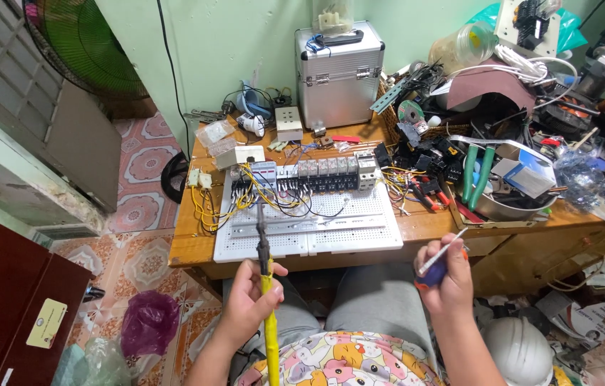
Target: The person uses a screwdriver to tighten screws on a white DIN rail-mounted electrical assembly with multiple black modules and wires. They then use yellow wire cutters to trim a wire and continue tightening screws on the assembly.
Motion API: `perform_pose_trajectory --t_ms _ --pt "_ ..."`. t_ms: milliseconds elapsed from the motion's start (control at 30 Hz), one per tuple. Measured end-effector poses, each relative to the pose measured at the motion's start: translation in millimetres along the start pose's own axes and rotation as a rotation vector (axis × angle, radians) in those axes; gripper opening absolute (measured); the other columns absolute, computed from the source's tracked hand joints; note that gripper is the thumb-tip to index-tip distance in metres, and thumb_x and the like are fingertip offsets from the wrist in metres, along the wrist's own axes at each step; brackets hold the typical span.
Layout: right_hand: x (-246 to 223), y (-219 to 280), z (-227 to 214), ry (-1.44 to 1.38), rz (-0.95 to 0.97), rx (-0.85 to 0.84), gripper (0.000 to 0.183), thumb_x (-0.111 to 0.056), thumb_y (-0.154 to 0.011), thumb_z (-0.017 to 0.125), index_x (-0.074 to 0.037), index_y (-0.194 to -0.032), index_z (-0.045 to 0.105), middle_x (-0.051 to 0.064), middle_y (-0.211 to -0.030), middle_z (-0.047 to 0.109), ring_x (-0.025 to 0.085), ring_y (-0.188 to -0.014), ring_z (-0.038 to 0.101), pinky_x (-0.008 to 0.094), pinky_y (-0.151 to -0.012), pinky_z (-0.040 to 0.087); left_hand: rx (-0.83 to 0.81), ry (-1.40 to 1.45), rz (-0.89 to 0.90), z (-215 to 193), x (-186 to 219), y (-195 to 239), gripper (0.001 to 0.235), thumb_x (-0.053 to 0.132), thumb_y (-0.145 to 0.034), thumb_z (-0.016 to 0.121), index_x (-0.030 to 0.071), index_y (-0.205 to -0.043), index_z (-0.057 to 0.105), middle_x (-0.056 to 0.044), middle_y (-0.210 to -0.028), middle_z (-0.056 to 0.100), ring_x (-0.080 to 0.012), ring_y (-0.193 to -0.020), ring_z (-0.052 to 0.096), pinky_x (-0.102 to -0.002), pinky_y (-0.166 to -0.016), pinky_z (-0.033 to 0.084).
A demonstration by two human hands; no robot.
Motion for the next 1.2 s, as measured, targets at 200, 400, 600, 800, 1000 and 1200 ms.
perform_pose_trajectory --t_ms 200,400,600,800,1000,1200 --pt "-1 8 -24 0.052 0.021 0.010 0.022 -0.035 -0.108 0.057 -0.014 -0.110 0.063 0.000 -0.070 0.051 0.016 -0.057 0.047 0.027 -0.051 0.038 0.076 -0.733 -0.106 6 35 -16 0.038 0.027 -0.084 0.084 0.017 -0.091 0.047 0.001 -0.069 0.048 -0.0126 -0.061 0.042 -0.031 -0.055 0.034" --pt "11 26 0 0.398 0.127 -0.023 0.009 -0.013 -0.098 0.066 -0.006 -0.098 0.062 0.014 -0.077 0.068 0.027 -0.066 0.066 0.041 -0.065 0.058 -0.158 -0.102 0.220 86 49 -53 0.025 0.009 -0.089 0.072 0.012 -0.094 0.048 -0.019 -0.148 0.050 -0.0365 -0.142 0.055 -0.041 -0.119 0.043" --pt "25 52 27 0.467 0.211 -0.233 0.012 -0.011 -0.100 0.061 -0.001 -0.105 0.064 0.001 -0.057 0.038 0.016 -0.047 0.040 0.030 -0.046 0.035 -0.326 0.325 0.163 159 27 -66 0.036 0.025 -0.104 0.054 0.000 -0.125 0.041 -0.022 -0.150 0.047 -0.0321 -0.119 0.067 -0.044 -0.105 0.056" --pt "49 75 22 0.780 0.333 -0.511 0.043 -0.043 -0.089 0.073 -0.002 -0.099 0.076 -0.001 -0.057 0.054 0.007 -0.042 0.044 0.023 -0.039 0.038 -0.282 0.441 0.036 178 -18 -55 0.034 0.031 -0.105 0.051 0.003 -0.123 0.043 -0.026 -0.148 0.053 -0.0412 -0.142 0.051 -0.045 -0.119 0.041" --pt "39 55 8 1.030 0.120 -0.416 0.024 -0.034 -0.089 0.065 -0.014 -0.079 0.073 -0.004 -0.069 0.062 0.011 -0.061 0.056 0.027 -0.061 0.050 -0.180 -0.408 -0.070 144 -29 -62 0.049 0.064 -0.097 0.047 0.016 -0.092 0.038 0.002 -0.074 0.042 -0.0113 -0.070 0.042 -0.033 -0.062 0.036" --pt "70 32 6 0.850 0.270 -0.245 0.022 -0.025 -0.093 0.068 -0.004 -0.094 0.075 0.002 -0.080 0.067 0.011 -0.075 0.058 0.028 -0.065 0.046 -0.225 0.066 -0.151 149 -93 -56 0.044 0.039 -0.104 0.048 0.012 -0.138 0.043 -0.006 -0.118 0.054 -0.0133 -0.109 0.055 -0.030 -0.097 0.048"
Point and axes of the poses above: each hand's wrist, its own y-axis away from the middle knuckle, its own z-axis out of the palm, x = y × z, the point moved 7 cm from there along -y, towards the middle knuckle
